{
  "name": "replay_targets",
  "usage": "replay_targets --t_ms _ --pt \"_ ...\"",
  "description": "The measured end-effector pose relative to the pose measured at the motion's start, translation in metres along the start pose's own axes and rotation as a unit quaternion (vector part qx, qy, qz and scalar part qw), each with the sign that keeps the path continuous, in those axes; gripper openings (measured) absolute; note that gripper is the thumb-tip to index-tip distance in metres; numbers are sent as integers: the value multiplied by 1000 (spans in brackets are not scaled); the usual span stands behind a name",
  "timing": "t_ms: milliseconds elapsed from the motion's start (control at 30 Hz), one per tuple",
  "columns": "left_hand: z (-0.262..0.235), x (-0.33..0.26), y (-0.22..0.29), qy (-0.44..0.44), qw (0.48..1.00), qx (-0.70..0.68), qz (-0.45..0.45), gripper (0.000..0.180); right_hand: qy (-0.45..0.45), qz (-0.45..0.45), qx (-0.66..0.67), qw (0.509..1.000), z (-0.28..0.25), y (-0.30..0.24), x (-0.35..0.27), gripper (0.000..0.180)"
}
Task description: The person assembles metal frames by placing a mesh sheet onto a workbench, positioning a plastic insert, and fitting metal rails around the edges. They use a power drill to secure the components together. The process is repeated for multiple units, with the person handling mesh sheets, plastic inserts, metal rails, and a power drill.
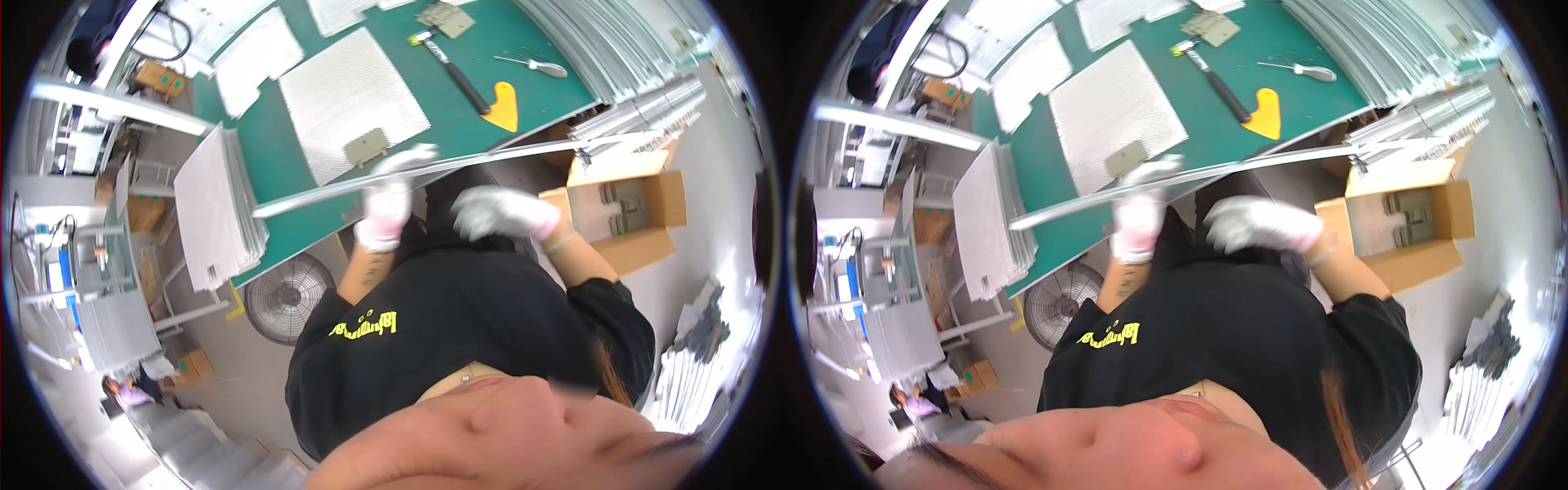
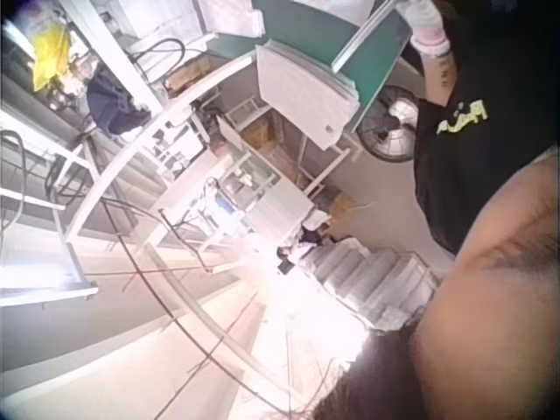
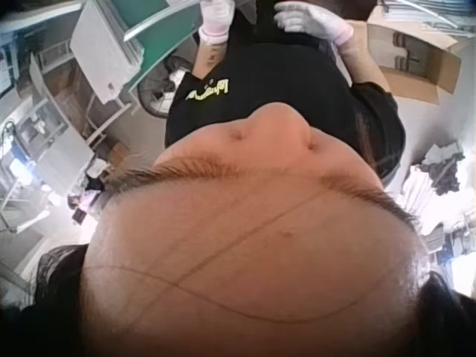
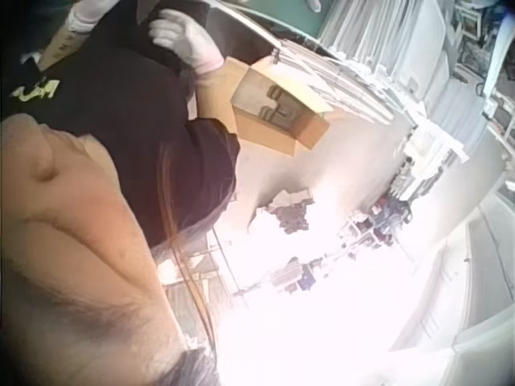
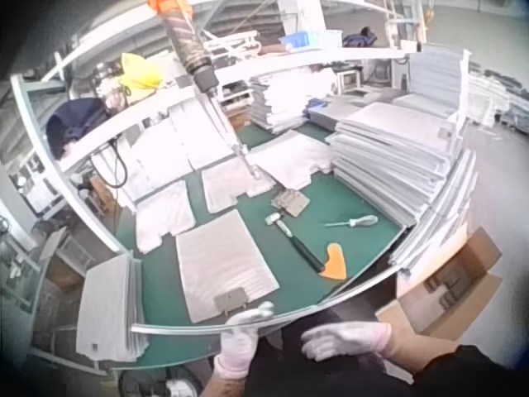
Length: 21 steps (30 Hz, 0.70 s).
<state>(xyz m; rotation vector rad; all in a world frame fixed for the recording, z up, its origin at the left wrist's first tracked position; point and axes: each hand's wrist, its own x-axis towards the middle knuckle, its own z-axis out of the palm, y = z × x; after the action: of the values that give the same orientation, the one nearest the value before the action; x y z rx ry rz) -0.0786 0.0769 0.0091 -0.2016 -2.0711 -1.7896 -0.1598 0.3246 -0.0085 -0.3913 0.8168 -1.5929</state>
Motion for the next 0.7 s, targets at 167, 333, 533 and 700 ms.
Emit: replay_targets --t_ms 167,333,533,700 --pt "-136 -83 47 336 930 -31 147 59 330 -461 189 801 -141 -27 -102 32" --pt "-154 -139 60 129 984 -13 -120 74 78 -604 167 775 -139 -109 -189 39" --pt "-61 -156 8 78 986 -48 -143 65 449 -461 -341 685 69 -150 10 39" --pt "-40 -164 1 187 958 10 -218 52 60 -323 216 920 -33 -128 180 22"
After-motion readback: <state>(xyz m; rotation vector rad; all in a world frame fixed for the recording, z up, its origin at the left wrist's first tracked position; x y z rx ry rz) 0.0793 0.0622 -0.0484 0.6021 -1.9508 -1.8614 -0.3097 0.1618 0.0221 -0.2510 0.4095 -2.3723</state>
